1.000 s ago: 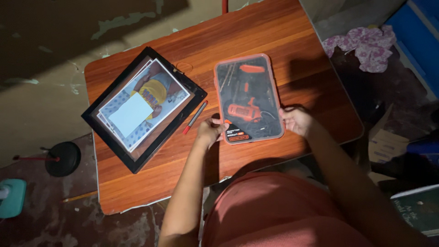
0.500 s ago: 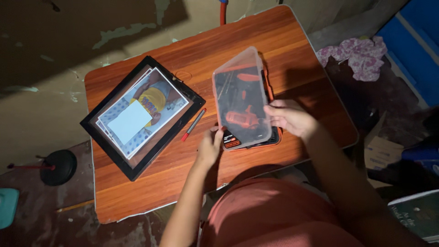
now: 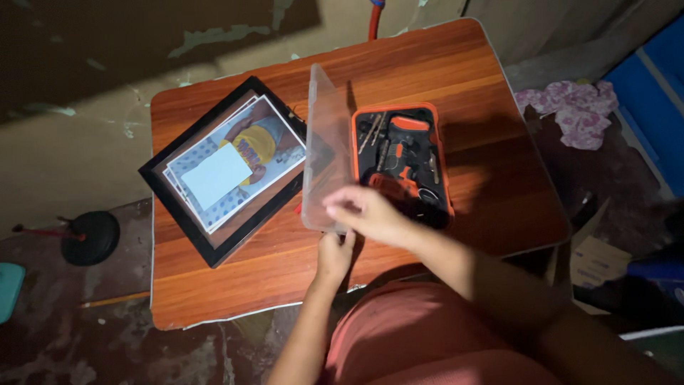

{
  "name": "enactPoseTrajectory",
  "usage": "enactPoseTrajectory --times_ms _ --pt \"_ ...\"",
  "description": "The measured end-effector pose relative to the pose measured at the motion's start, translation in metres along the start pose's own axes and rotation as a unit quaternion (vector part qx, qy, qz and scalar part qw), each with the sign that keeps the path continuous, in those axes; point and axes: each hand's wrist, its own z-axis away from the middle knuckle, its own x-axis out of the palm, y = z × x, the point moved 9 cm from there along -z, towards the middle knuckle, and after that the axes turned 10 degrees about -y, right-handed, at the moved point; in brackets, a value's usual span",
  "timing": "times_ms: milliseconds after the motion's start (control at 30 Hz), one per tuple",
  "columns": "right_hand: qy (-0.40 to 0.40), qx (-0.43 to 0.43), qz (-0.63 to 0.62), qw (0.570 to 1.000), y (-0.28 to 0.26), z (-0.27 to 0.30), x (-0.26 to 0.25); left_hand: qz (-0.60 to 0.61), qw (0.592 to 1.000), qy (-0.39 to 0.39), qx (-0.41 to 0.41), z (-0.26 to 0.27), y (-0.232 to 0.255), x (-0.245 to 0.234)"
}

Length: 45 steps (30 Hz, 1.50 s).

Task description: The person retrieves a cordless drill from a plastic case, attaches a screw bit, and drives screws into a wall-mounted shelf. They handle a screw, the drill, and the shelf while working at a wooden table.

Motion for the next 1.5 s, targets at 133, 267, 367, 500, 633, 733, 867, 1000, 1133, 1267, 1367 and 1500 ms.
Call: enactPoseTrajectory --times_ms 133,267,367,500,633,733,867,1000,1133,1267,1367,1500 --pt "0.015 0.052 0.056 0.997 0.051 0.017 -0.012 0.074 0.996 -0.023 -0.051 -0.003 -0.034 0.012" --pt "0.155 0.118 0.220 0.956 0.088 0.048 -0.097 0.102 0.982 -0.056 -0.151 0.001 -0.055 0.023" --pt "0.148 0.206 0.370 0.894 0.110 0.061 -0.152 0.295 0.947 -0.055 -0.118 0.000 -0.051 0.029" --pt "0.098 0.106 0.506 0.851 0.102 0.044 -0.176 0.363 0.924 -0.065 -0.102 -0.002 -0.045 0.032" --pt "0.044 0.033 0.624 0.780 0.083 0.022 -0.180 0.370 0.923 -0.041 -0.102 0.001 -0.033 0.032" --pt "0.102 -0.060 0.666 0.737 0.052 0.011 -0.197 0.302 0.948 -0.034 -0.094 0.003 -0.024 0.027" --pt "0.126 -0.009 0.622 0.773 0.063 -0.011 -0.239 0.250 0.956 -0.042 -0.148 0.012 -0.034 0.033" --pt "0.078 0.084 0.589 0.800 0.121 -0.052 -0.277 0.336 0.916 -0.074 -0.208 0.020 -0.056 0.059" --pt "0.021 0.168 0.591 0.789 0.194 -0.079 -0.313 0.453 0.869 -0.037 -0.197 0.017 -0.064 0.073" --pt "0.018 0.091 0.658 0.747 0.210 -0.072 -0.340 0.421 0.881 -0.032 -0.212 0.010 -0.058 0.062" --pt "0.164 0.237 0.445 0.848 0.222 -0.006 -0.403 0.322 0.928 -0.067 -0.177 -0.020 -0.042 0.039" --pt "0.227 0.236 0.422 0.845 0.190 0.093 -0.430 0.282 0.951 -0.043 -0.124 -0.092 -0.027 0.019"
